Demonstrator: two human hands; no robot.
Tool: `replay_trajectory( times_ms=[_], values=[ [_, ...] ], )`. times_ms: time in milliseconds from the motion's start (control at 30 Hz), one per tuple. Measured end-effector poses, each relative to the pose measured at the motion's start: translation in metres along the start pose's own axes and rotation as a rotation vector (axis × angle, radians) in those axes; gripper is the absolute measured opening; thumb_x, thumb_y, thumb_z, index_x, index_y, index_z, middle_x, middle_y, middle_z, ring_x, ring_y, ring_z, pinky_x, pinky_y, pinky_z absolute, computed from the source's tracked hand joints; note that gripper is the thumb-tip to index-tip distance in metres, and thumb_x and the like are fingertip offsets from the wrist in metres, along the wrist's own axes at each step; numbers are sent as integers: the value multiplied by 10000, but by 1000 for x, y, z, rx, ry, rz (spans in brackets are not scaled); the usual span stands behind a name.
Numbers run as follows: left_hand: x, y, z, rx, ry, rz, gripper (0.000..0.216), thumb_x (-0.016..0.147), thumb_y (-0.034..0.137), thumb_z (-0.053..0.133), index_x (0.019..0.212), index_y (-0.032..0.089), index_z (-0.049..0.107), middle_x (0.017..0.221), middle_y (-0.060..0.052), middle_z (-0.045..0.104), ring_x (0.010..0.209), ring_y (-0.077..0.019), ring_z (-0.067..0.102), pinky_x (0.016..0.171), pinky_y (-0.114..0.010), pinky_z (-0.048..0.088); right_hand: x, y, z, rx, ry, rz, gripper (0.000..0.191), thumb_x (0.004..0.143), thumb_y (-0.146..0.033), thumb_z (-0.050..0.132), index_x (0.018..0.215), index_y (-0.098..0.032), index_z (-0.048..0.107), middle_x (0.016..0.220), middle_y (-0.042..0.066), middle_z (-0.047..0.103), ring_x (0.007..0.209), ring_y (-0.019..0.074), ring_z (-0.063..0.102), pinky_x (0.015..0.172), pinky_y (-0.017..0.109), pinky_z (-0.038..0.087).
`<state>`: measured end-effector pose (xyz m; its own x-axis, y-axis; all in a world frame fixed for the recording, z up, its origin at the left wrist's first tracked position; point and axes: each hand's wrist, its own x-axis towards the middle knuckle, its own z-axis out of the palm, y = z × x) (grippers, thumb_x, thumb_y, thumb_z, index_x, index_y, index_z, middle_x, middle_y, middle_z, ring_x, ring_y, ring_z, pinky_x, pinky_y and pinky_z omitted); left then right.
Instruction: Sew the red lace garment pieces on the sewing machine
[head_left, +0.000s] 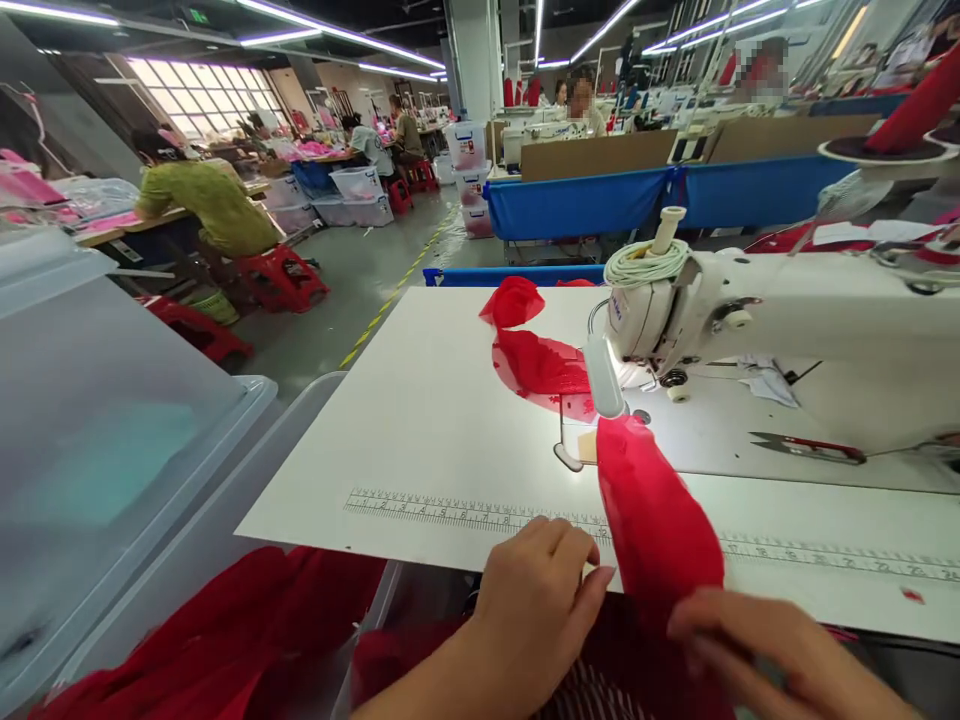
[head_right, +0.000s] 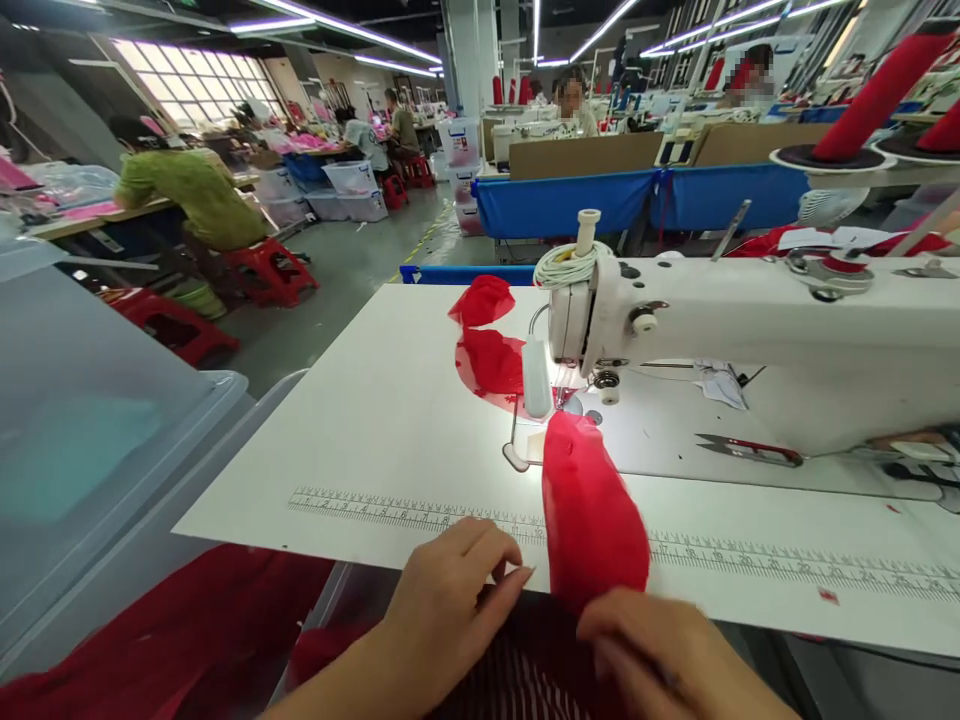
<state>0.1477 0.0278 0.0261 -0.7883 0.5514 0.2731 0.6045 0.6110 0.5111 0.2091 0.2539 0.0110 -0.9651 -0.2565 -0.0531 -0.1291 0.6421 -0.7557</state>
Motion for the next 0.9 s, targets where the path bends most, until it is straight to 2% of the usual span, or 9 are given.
replay_trajectory(
  times_ms=[100, 167, 300, 467, 533, 600, 667, 767, 900],
  values=[
    [28, 9, 18, 187, 10, -52, 370, 855, 531, 606, 819, 163, 581, 734, -46, 617, 673, -223, 567, 644, -391, 487, 30, -3, -23, -180, 332, 128, 370, 902, -527, 412, 962, -244, 642, 839, 42, 703, 686, 198, 646, 544, 273, 487],
    [39, 10, 31, 289, 2, -115, 409, 798, 558, 659, 804, 156, 580, 747, -64, 618, 699, -250, 577, 662, -426, 489, 45, 4, -25, -426, 512, 221, 441, 856, -597, 383, 902, -221, 609, 871, 81, 700, 669, 238, 645, 465, 308, 430],
    [45, 3, 36, 353, 8, -118, 129, 868, 199, 549, 741, 181, 556, 724, -32, 611, 713, -211, 583, 675, -365, 470, 55, 15, -14, -576, 466, 221, 405, 884, -545, 297, 739, -254, 538, 765, 33, 673, 636, 231, 634, 412, 288, 335],
    [37, -10, 22, 354, 92, -182, 140, 834, 116, 488, 723, 187, 537, 690, -21, 577, 659, -202, 544, 625, -353, 460, 49, 20, -14, -421, 593, 251, 323, 870, -506, 373, 888, -272, 595, 783, 5, 695, 609, 197, 639, 461, 287, 423],
    [36, -10, 21, 326, 185, -105, 170, 817, 55, 450, 863, 167, 570, 827, -54, 605, 738, -210, 559, 663, -356, 487, 50, 21, -14, -375, 613, 234, 283, 855, -476, 415, 893, -271, 607, 777, 4, 692, 615, 191, 638, 484, 289, 449],
    [39, -7, 24, 256, 236, 74, 319, 819, -3, 404, 1056, 149, 554, 1018, -91, 602, 876, -208, 573, 750, -340, 512, 51, 19, -12, -356, 638, 167, 246, 868, -434, 436, 896, -268, 615, 818, 4, 696, 651, 180, 648, 520, 286, 474],
    [44, -3, 29, 201, 170, 179, 295, 862, 32, 429, 1110, 154, 533, 1068, -94, 588, 919, -204, 572, 783, -327, 524, 54, 17, -10, -370, 709, 43, 235, 901, -391, 432, 909, -255, 624, 886, 16, 697, 738, 174, 665, 614, 285, 508],
    [53, 0, 35, 252, -39, 65, 93, 867, 140, 553, 958, 159, 557, 951, -78, 592, 846, -229, 574, 728, -357, 532, 55, 14, -13, -425, 806, -79, 262, 930, -367, 422, 950, -234, 647, 915, 37, 699, 775, 176, 669, 689, 291, 522],
    [58, 0, 37, 226, -171, -63, 192, 865, 28, 431, 898, 166, 560, 927, -80, 605, 848, -227, 576, 727, -345, 496, 54, 3, -20, -308, 827, 11, 235, 899, -422, 505, 856, -251, 660, 791, 3, 710, 650, 169, 662, 584, 267, 521]
  ],
)
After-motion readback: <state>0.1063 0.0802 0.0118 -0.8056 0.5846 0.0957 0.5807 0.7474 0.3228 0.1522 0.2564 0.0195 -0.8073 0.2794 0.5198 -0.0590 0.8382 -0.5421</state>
